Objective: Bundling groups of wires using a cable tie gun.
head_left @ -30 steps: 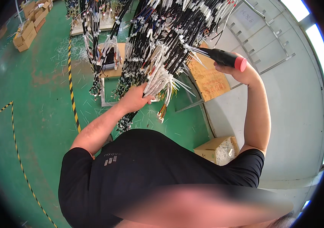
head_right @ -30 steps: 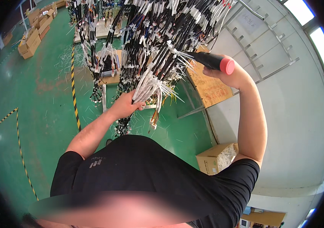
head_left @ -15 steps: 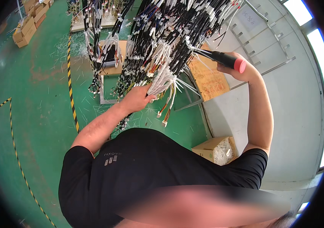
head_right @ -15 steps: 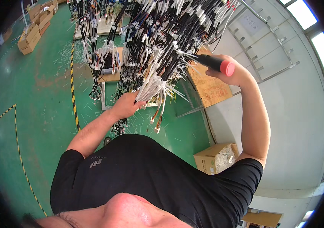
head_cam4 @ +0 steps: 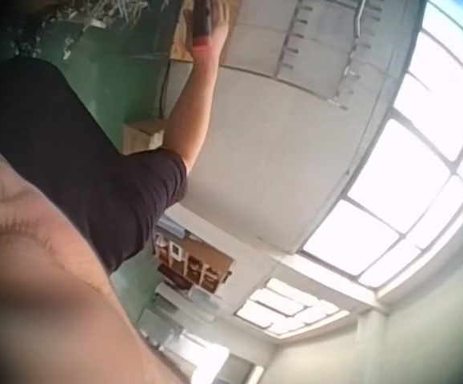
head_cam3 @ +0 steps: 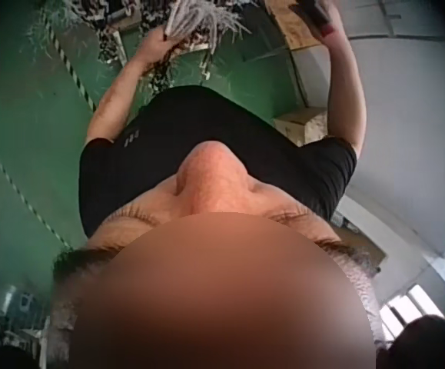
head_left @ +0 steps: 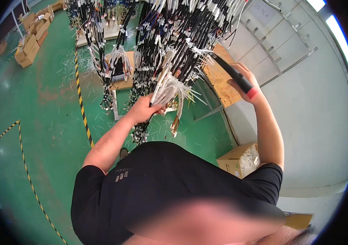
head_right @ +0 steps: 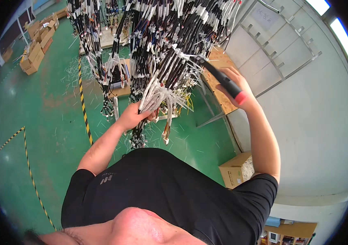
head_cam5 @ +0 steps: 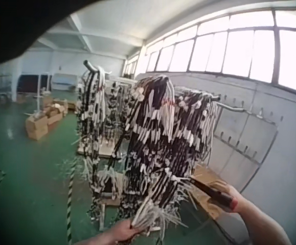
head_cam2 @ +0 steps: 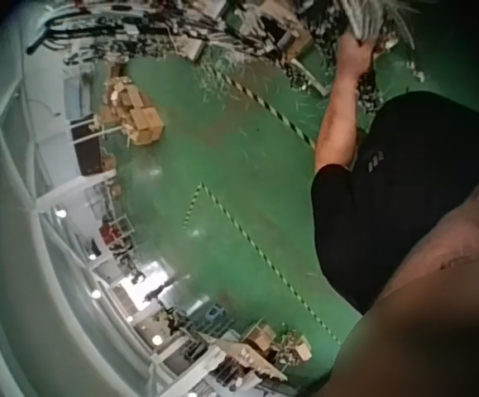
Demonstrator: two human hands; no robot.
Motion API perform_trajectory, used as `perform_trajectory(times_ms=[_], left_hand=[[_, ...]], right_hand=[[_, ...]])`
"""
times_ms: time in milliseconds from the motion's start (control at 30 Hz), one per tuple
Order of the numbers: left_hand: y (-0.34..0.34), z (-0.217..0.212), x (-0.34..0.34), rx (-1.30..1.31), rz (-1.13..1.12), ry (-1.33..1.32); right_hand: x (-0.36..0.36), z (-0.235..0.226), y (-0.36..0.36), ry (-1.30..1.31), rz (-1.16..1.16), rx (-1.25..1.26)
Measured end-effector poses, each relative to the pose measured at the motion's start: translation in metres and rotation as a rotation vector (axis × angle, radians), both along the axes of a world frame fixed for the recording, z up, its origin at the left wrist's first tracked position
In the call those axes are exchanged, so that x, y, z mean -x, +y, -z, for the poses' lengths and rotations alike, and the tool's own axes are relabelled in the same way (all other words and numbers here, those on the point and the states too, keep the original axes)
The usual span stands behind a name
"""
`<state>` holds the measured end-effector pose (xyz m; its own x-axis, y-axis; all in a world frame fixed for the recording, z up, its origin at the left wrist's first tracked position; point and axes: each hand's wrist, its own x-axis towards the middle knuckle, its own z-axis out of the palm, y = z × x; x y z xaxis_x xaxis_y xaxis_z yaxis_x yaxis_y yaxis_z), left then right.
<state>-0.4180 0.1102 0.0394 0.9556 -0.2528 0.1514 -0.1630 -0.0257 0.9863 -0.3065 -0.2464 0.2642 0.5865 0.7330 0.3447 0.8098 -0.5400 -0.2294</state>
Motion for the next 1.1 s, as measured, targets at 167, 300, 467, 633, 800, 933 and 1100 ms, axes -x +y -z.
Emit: perform_trajectory(times_ms=[167,300,467,633,800,933,1100], left_hand=[[0.005,0.003,-0.001,0.217,0.095,0.147],[0.003,0.003,-0.004,0.200,0.095,0.155],[0.002,-0.002,-0.003,0.280,0.130,0.229],[0.006,-0.007,-0.002,0.361,0.198,0.296],[0.007,-0.008,0.001,0.365,0.199,0.320],[0.005,-0.009,0.001,0.367,0.228,0.269],[0.006,-0.006,-0.001,0.344,0.209,0.236]], right_hand=[[0.014,0.012,-0.018,0.312,0.151,-0.280],[0.013,0.005,-0.021,0.363,0.045,-0.316],[-0.008,-0.013,-0.008,0.210,-0.061,-0.165],[-0.030,-0.016,-0.002,0.288,-0.136,-0.127],[-0.030,-0.024,0.004,0.200,-0.218,0.001],[-0.026,-0.027,0.006,0.362,-0.208,-0.071],[-0.016,-0.040,0.011,0.413,-0.199,0.051]])
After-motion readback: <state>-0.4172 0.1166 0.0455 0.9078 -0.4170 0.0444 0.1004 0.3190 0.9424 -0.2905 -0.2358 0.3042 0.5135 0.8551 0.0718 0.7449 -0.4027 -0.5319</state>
